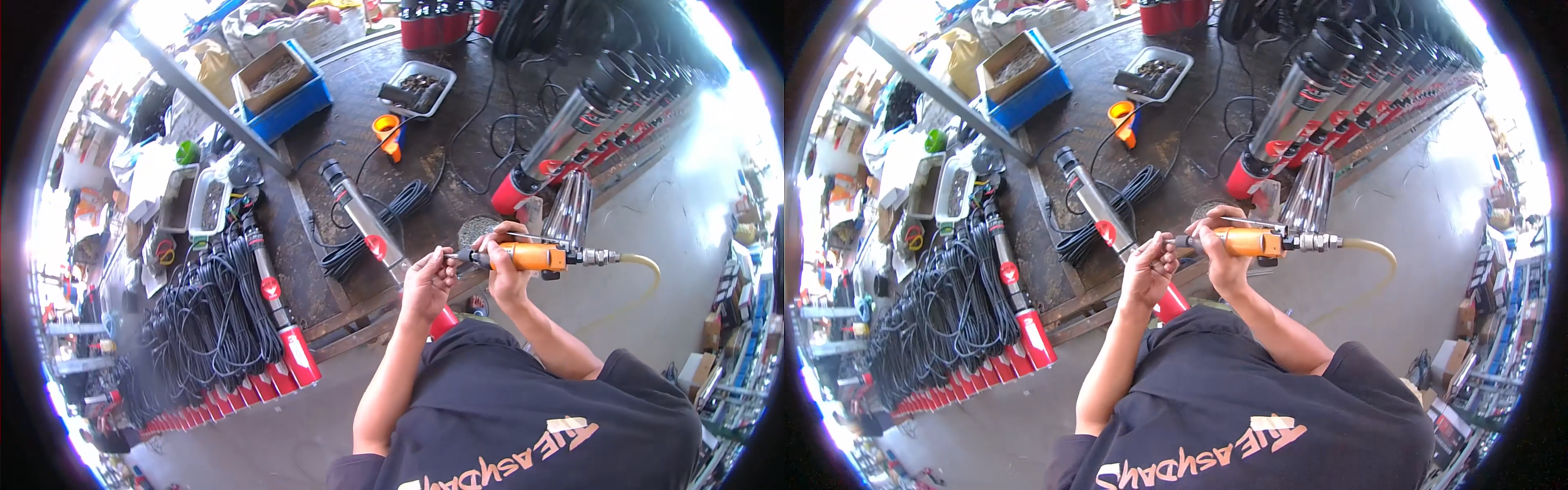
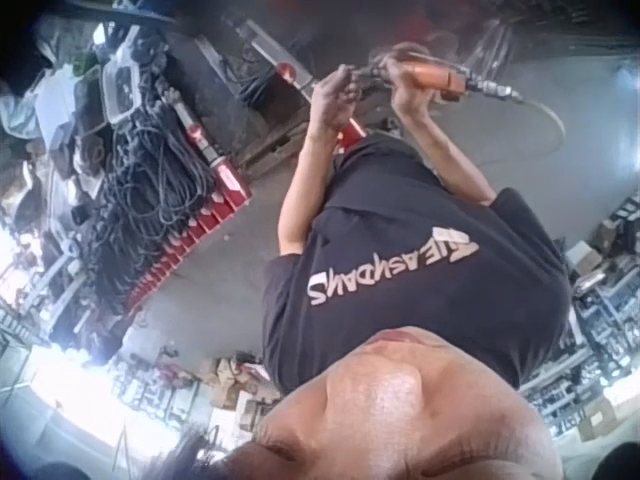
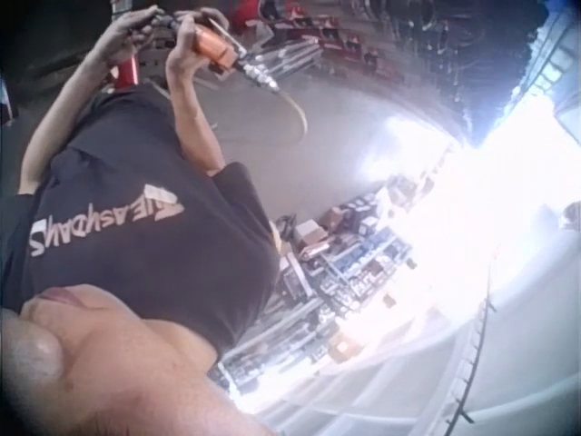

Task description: The person assembles water pumps by securing metal components and attaching black cable bundles using a pneumatic screwdriver.

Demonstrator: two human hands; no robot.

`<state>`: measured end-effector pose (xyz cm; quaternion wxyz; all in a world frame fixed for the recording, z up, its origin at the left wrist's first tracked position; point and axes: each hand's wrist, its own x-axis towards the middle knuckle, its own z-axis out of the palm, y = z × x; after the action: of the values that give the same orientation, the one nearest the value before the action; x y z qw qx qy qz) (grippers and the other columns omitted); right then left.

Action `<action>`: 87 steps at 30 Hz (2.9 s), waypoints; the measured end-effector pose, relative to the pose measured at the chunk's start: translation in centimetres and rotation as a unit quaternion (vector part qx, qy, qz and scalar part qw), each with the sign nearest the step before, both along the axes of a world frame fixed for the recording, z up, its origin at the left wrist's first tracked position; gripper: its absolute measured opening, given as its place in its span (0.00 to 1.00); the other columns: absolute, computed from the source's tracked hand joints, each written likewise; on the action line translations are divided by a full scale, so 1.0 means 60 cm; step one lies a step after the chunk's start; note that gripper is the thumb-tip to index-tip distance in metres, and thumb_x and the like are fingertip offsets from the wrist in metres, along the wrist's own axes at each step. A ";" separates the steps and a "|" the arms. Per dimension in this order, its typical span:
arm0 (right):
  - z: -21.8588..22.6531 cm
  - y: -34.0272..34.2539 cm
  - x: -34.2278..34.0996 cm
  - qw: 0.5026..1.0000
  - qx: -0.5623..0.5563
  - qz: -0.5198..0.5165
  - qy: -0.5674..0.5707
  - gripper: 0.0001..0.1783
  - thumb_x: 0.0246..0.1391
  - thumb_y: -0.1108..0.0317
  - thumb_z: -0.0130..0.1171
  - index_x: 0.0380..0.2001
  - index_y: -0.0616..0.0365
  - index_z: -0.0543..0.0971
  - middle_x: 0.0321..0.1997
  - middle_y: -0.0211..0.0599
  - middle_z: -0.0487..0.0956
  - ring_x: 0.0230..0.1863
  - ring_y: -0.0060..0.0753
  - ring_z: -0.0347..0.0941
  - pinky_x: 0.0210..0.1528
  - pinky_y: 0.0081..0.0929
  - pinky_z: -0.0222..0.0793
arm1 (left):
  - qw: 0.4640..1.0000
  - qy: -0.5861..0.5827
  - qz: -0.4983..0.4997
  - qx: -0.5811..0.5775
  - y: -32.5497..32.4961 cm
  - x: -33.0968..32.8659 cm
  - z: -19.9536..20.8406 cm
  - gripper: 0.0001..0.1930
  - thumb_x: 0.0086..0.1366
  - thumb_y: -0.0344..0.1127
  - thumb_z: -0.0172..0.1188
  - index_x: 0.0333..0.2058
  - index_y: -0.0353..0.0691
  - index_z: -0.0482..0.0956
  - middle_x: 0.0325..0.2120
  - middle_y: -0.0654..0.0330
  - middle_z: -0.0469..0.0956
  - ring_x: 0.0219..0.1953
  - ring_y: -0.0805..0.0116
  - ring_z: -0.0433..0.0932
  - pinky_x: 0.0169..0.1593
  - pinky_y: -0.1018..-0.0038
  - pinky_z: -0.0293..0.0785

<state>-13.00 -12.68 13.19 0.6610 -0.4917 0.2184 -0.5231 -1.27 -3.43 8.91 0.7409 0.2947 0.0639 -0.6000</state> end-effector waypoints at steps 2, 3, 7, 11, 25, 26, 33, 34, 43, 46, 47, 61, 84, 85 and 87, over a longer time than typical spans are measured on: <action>-0.017 0.012 0.007 1.000 -0.002 0.025 0.005 0.14 0.56 0.79 0.55 0.46 0.61 0.70 0.32 0.35 0.78 0.39 0.32 0.80 0.48 0.31 0.75 | 0.999 0.035 0.023 0.007 0.017 -0.004 -0.021 0.11 0.72 0.37 0.59 0.42 0.33 0.80 0.28 0.62 0.80 0.26 0.76 0.75 0.31 0.81 0.72; -0.023 0.020 0.010 0.999 0.004 0.038 0.007 0.14 0.56 0.79 0.55 0.46 0.61 0.70 0.33 0.35 0.78 0.39 0.32 0.79 0.48 0.31 0.75 | 0.998 0.058 0.026 0.009 0.025 -0.004 -0.035 0.11 0.71 0.38 0.60 0.40 0.34 0.80 0.26 0.62 0.79 0.25 0.77 0.74 0.30 0.80 0.71; -0.077 0.050 0.021 0.993 -0.003 0.106 0.047 0.17 0.59 0.80 0.55 0.50 0.59 0.67 0.35 0.36 0.79 0.44 0.31 0.79 0.51 0.32 0.75 | 0.983 0.133 0.078 0.103 0.045 -0.004 -0.089 0.11 0.69 0.40 0.63 0.33 0.39 0.79 0.19 0.66 0.77 0.17 0.80 0.70 0.19 0.85 0.62; -0.123 0.075 0.040 0.982 -0.020 0.177 0.057 0.17 0.60 0.79 0.56 0.49 0.56 0.66 0.38 0.37 0.77 0.46 0.33 0.76 0.56 0.37 0.71 | 0.969 0.152 0.113 0.160 0.066 0.007 -0.133 0.13 0.67 0.41 0.65 0.26 0.43 0.75 0.15 0.69 0.70 0.14 0.81 0.63 0.17 0.83 0.54; -0.169 0.043 0.106 0.978 0.040 0.152 0.140 0.15 0.60 0.80 0.56 0.49 0.58 0.69 0.38 0.33 0.77 0.44 0.28 0.80 0.49 0.24 0.75 | 0.968 0.170 0.058 0.177 0.089 0.055 -0.124 0.11 0.72 0.32 0.44 0.43 0.32 0.73 0.18 0.67 0.62 0.17 0.76 0.57 0.23 0.77 0.58; -0.172 0.040 0.107 0.975 0.027 0.159 0.150 0.15 0.60 0.80 0.55 0.49 0.57 0.68 0.38 0.34 0.77 0.44 0.29 0.80 0.50 0.25 0.75 | 0.969 0.133 0.071 0.195 0.095 0.061 -0.129 0.11 0.72 0.32 0.45 0.43 0.32 0.73 0.19 0.67 0.63 0.17 0.76 0.58 0.23 0.76 0.59; -0.183 0.046 0.127 0.973 -0.044 0.173 0.146 0.13 0.56 0.82 0.59 0.45 0.61 0.72 0.34 0.32 0.79 0.38 0.23 0.80 0.44 0.22 0.76 | 0.930 0.009 0.226 0.290 0.139 0.095 -0.210 0.12 0.66 0.28 0.53 0.48 0.36 0.75 0.23 0.64 0.69 0.25 0.70 0.69 0.33 0.65 0.74; -0.178 0.051 0.127 0.974 -0.030 0.174 0.140 0.14 0.56 0.82 0.59 0.45 0.61 0.71 0.34 0.32 0.78 0.38 0.23 0.79 0.44 0.21 0.76 | 0.928 0.007 0.233 0.291 0.140 0.100 -0.218 0.12 0.68 0.30 0.53 0.49 0.36 0.75 0.23 0.65 0.69 0.25 0.70 0.69 0.33 0.66 0.74; -0.209 0.054 0.126 0.977 -0.044 0.193 0.076 0.14 0.56 0.82 0.59 0.45 0.60 0.70 0.35 0.30 0.77 0.38 0.22 0.79 0.44 0.22 0.75 | 0.967 -0.095 0.078 0.225 0.109 0.158 -0.255 0.18 0.67 0.53 0.63 0.37 0.41 0.82 0.21 0.72 0.68 0.23 0.76 0.66 0.28 0.75 0.65; -0.214 0.048 0.132 0.982 0.016 0.175 0.064 0.15 0.56 0.82 0.59 0.46 0.60 0.70 0.35 0.31 0.77 0.38 0.22 0.79 0.42 0.22 0.76 | 0.950 -0.203 -0.026 0.237 0.085 0.167 -0.227 0.21 0.63 0.57 0.67 0.35 0.43 0.82 0.20 0.73 0.69 0.20 0.78 0.66 0.26 0.77 0.62; -0.213 0.042 0.124 0.977 0.010 0.192 0.089 0.14 0.60 0.81 0.53 0.47 0.56 0.68 0.36 0.31 0.76 0.42 0.25 0.78 0.49 0.25 0.75 | 0.943 -0.229 -0.051 0.237 0.073 0.157 -0.204 0.22 0.60 0.57 0.70 0.34 0.42 0.82 0.20 0.72 0.72 0.19 0.80 0.66 0.24 0.78 0.61; -0.211 -0.023 0.117 0.986 -0.086 0.007 0.143 0.16 0.55 0.77 0.65 0.46 0.59 0.75 0.31 0.28 0.80 0.30 0.15 0.74 0.34 0.17 0.72 | 0.624 -0.553 -0.145 0.534 0.047 0.061 -0.116 0.37 0.44 0.69 0.70 0.36 0.36 0.88 0.34 0.46 0.86 0.41 0.53 0.86 0.47 0.63 0.79; -0.071 0.044 0.203 0.970 -0.068 0.208 0.109 0.23 0.55 0.76 0.56 0.55 0.60 0.69 0.37 0.34 0.78 0.37 0.21 0.74 0.43 0.22 0.72 | 0.984 0.047 0.165 0.055 0.171 0.118 -0.102 0.11 0.73 0.34 0.54 0.45 0.31 0.76 0.40 0.49 0.83 0.40 0.58 0.84 0.51 0.62 0.83; -0.038 0.054 0.206 0.967 -0.024 0.233 0.103 0.21 0.56 0.75 0.53 0.54 0.60 0.69 0.36 0.34 0.77 0.36 0.22 0.73 0.42 0.22 0.72 | 0.987 0.050 0.149 0.032 0.160 0.119 -0.096 0.11 0.73 0.35 0.54 0.45 0.32 0.77 0.40 0.51 0.84 0.40 0.60 0.84 0.51 0.63 0.83; -0.015 0.064 0.212 0.968 0.039 0.247 0.037 0.17 0.54 0.73 0.51 0.48 0.60 0.70 0.32 0.37 0.77 0.32 0.26 0.72 0.40 0.26 0.73 | 0.989 0.068 0.127 0.016 0.138 0.126 -0.071 0.13 0.73 0.38 0.56 0.43 0.33 0.77 0.36 0.56 0.83 0.33 0.69 0.82 0.37 0.75 0.81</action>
<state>-0.27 -8.81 12.28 0.7795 -0.5236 0.1347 -0.3163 6.30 4.83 4.62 0.8003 0.2545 0.1605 -0.5187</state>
